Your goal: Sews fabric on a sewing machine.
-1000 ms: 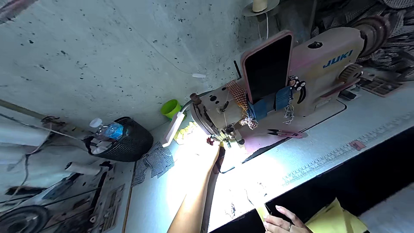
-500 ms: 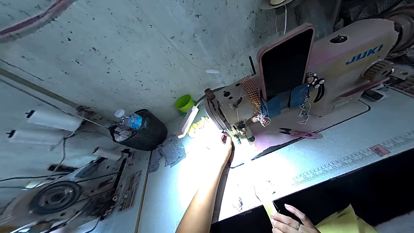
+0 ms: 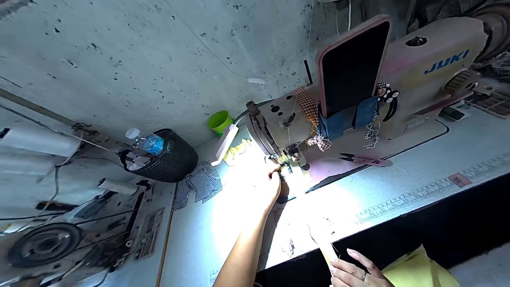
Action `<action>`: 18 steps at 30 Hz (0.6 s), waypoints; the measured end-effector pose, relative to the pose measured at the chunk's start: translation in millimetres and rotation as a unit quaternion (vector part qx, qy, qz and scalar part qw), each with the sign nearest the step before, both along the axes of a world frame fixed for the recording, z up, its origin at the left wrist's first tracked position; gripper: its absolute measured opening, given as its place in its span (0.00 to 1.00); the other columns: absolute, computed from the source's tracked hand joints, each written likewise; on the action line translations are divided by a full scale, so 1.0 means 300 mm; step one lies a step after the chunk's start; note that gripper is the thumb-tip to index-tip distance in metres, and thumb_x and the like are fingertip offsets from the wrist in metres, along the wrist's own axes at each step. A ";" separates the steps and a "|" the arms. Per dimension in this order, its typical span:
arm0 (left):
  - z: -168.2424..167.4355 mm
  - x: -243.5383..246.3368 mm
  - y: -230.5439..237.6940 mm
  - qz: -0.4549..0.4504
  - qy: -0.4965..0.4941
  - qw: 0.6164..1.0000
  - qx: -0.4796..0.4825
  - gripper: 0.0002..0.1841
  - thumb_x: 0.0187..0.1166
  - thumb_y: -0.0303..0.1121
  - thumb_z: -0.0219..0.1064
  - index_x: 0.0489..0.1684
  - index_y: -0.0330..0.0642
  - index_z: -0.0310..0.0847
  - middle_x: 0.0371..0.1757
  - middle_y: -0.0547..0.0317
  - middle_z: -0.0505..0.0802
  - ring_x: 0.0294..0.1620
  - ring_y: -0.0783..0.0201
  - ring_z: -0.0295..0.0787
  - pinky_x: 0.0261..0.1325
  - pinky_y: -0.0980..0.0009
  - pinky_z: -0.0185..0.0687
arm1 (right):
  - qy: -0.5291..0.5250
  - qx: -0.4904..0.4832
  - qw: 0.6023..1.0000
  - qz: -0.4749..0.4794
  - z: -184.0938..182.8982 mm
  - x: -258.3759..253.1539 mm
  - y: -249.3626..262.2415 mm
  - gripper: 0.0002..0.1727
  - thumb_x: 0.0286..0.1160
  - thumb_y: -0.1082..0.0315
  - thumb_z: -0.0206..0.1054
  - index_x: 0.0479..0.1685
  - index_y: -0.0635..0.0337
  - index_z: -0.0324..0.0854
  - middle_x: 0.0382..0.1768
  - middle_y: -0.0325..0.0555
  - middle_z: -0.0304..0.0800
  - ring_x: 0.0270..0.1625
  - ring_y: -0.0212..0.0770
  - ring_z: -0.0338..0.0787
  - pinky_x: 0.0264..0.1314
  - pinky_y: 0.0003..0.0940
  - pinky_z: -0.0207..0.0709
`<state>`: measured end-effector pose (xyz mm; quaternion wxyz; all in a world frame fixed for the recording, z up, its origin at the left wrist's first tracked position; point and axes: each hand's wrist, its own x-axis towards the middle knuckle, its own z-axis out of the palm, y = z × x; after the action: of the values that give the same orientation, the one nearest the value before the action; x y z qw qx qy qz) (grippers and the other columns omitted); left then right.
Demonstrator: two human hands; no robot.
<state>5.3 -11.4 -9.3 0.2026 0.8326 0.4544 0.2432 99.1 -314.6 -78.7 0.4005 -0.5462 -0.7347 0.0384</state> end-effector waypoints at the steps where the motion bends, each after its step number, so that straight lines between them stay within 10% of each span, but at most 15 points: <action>1: 0.003 0.000 -0.001 0.001 0.000 1.000 -0.009 0.16 0.85 0.26 0.56 0.53 0.38 0.93 0.56 0.51 0.96 0.64 0.61 0.89 0.72 0.61 0.77 | -0.003 0.000 1.000 0.000 0.002 0.000 0.000 0.12 0.84 0.71 0.60 0.49 0.59 0.91 0.56 0.48 0.97 0.72 0.43 0.88 0.89 0.47 0.57; 18: 0.031 -0.025 0.022 -0.019 0.035 0.996 -0.078 0.15 0.88 0.31 0.57 0.56 0.43 0.93 0.59 0.58 0.95 0.63 0.66 0.89 0.69 0.61 0.80 | -0.027 0.053 0.996 -0.073 -0.004 -0.038 0.097 0.11 0.82 0.72 0.61 0.48 0.59 0.91 0.55 0.46 0.97 0.72 0.41 0.87 0.90 0.38 0.58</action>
<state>-2.3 -4.9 -0.2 0.2557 0.8305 0.4631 0.1741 87.8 -285.6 -79.9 0.4111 -0.5774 -0.7041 -0.0447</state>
